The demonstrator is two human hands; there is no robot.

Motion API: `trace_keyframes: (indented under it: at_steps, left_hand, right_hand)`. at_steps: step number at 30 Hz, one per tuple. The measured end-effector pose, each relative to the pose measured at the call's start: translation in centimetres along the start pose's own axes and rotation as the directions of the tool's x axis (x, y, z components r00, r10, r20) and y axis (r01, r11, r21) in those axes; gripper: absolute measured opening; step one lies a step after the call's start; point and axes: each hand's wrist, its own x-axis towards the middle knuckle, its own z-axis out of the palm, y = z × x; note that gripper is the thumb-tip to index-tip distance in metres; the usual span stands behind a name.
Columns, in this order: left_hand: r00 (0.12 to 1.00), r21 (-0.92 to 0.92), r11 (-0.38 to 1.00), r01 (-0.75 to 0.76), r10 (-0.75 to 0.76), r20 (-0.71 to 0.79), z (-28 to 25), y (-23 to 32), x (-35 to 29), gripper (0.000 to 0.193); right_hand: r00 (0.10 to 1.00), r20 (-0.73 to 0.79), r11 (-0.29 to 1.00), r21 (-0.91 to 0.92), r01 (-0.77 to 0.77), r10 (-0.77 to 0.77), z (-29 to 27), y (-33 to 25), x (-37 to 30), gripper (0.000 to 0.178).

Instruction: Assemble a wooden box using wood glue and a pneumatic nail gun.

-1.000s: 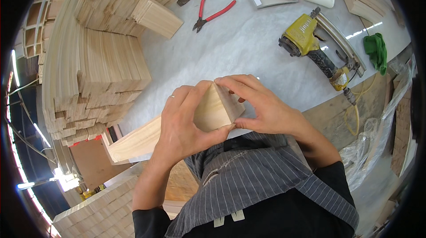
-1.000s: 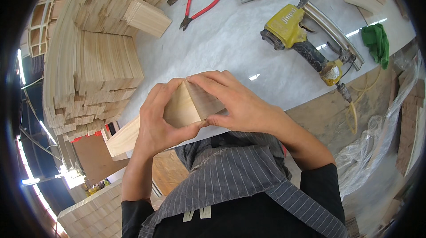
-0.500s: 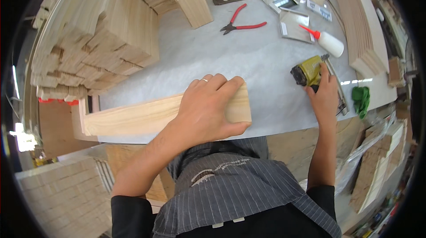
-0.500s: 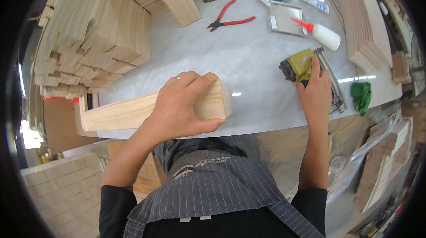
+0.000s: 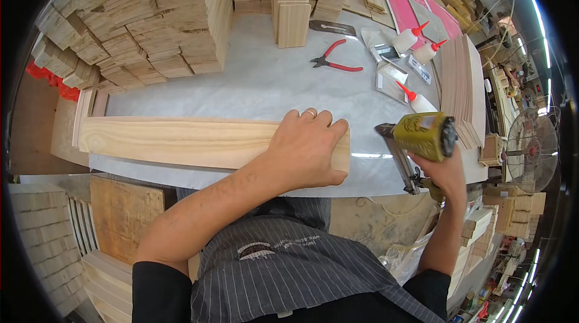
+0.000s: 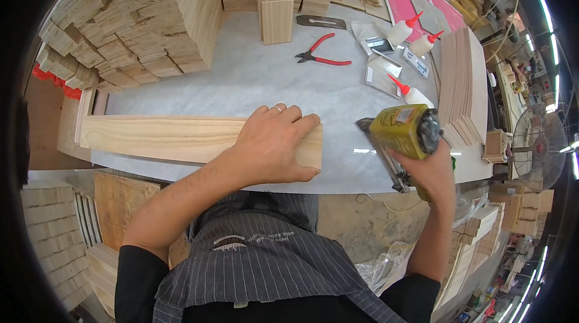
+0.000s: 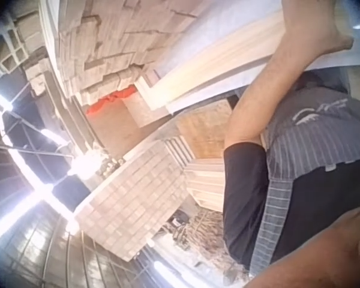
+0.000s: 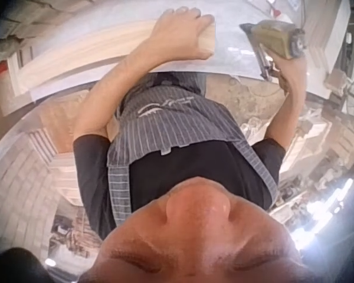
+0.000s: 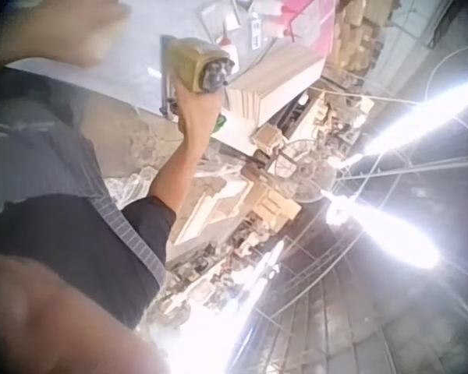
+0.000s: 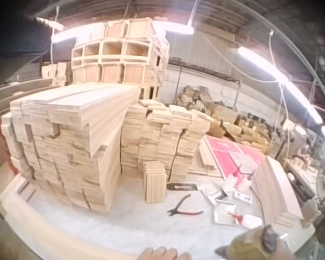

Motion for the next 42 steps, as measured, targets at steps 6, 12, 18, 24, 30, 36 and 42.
trace_keyframes:
  at_steps: [6,12,18,24,30,36,42]
  left_hand:
    - [1.0,-0.027,1.0,-0.002,0.002,-0.002,0.0,-0.1,0.2,0.071]
    - [1.0,-0.029,1.0,-0.004,0.004,-0.003,0.1,-0.2,0.3,0.071]
    - [1.0,-0.033,0.999,-0.008,0.008,-0.005,0.1,-0.1,0.2,0.071]
    - [1.0,-0.025,1.0,-0.018,0.017,-0.022,0.2,-0.2,0.1,0.07]
    - [0.998,0.003,1.0,-0.03,0.03,-0.051,0.4,-0.5,0.3,0.068]
    - [0.998,0.004,0.999,-0.036,0.036,-0.043,0.4,-0.3,0.1,0.066]
    - [0.998,-0.004,0.999,-0.039,0.039,-0.041,0.7,-0.3,-0.2,0.066]
  right_hand:
    - [0.893,0.231,0.923,0.087,0.376,-0.386,-2.1,-6.2,-0.5,0.042]
    - [0.881,0.302,0.924,-0.004,0.383,-0.364,-1.9,-7.7,0.6,0.038]
    - [0.875,0.3,0.917,0.002,0.398,-0.38,-1.6,-7.7,0.7,0.036]
    - [0.88,0.41,0.963,-0.018,0.269,-0.238,-2.2,-9.0,1.0,0.033]
    - [0.853,0.395,0.924,-0.025,0.381,-0.341,-3.2,-9.3,-1.7,0.033]
    - [0.889,0.457,0.952,-0.264,0.156,-0.019,-4.2,-7.2,-2.9,0.079]
    - [0.874,0.485,0.942,-0.282,0.184,-0.026,-4.1,-7.5,-2.9,0.078]
